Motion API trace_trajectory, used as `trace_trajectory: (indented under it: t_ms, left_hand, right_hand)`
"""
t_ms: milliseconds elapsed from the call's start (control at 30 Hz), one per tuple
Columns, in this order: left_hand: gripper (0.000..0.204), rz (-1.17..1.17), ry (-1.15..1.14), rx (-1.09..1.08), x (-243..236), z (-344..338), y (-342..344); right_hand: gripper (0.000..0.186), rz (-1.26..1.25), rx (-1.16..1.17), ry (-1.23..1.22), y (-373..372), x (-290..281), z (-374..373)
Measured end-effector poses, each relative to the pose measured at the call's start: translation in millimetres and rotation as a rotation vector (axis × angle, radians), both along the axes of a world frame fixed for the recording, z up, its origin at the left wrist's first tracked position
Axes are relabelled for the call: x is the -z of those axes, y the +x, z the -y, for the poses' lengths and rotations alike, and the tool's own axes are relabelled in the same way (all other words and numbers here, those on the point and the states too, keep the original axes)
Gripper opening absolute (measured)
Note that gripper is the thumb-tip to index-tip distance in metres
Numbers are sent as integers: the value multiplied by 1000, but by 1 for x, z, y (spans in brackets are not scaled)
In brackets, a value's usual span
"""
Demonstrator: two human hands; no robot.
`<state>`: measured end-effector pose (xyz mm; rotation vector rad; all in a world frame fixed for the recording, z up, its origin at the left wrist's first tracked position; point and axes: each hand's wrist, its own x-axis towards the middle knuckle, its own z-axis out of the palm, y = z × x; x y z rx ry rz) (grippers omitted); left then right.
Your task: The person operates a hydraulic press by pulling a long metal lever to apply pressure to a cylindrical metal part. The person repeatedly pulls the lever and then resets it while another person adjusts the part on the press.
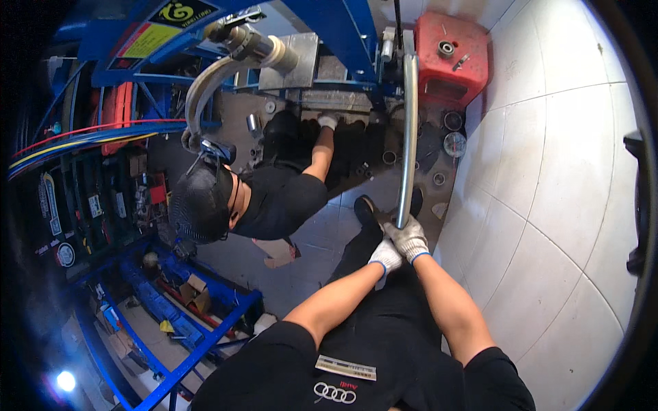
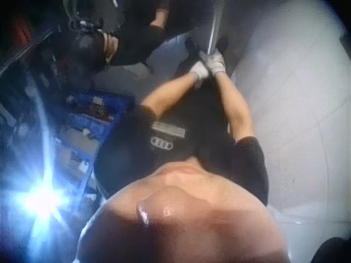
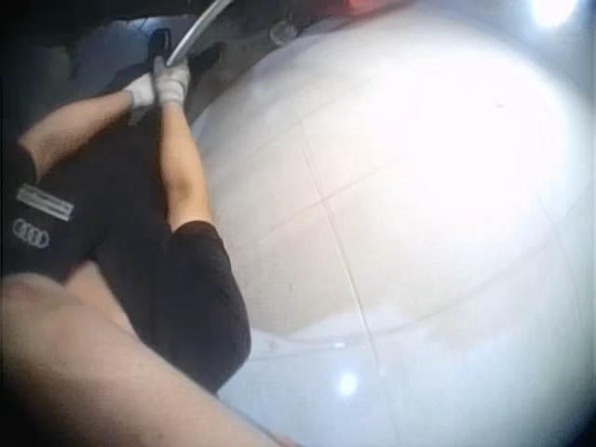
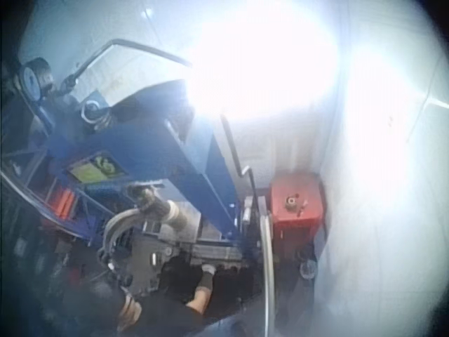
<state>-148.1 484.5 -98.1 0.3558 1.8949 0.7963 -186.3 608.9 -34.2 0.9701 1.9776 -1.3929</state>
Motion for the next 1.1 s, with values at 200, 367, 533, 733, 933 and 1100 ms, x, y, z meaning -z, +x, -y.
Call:
trace_trajectory:
  t_ms: [200, 367, 533, 733, 933, 1100]
  left_hand:
    - [22, 980, 89, -570, -189, 5, -51]
    - [32, 1583, 803, -666, -338, 1, -103]
    - [29, 962, 256, -480, -234, 4, -59]
    - [39, 294, 72, -242, -21, -4, -22]
    - [20, 986, 153, -529, -195, 2, -65]
    - [32, 1684, 926, -627, -328, 6, -92]
  right_hand:
    - [60, 31, 68, -511, -26, -135, -26]
    - [52, -177, 292, -991, -31, -258, -59]
    - [39, -24, 238, -808, -14, -160, -30]
    - [53, 152, -108, 89, -6, -10, 7]
    - [72, 204, -220, -403, -21, -141, -45]
    - [61, -222, 98, -1100, -23, -234, -53]
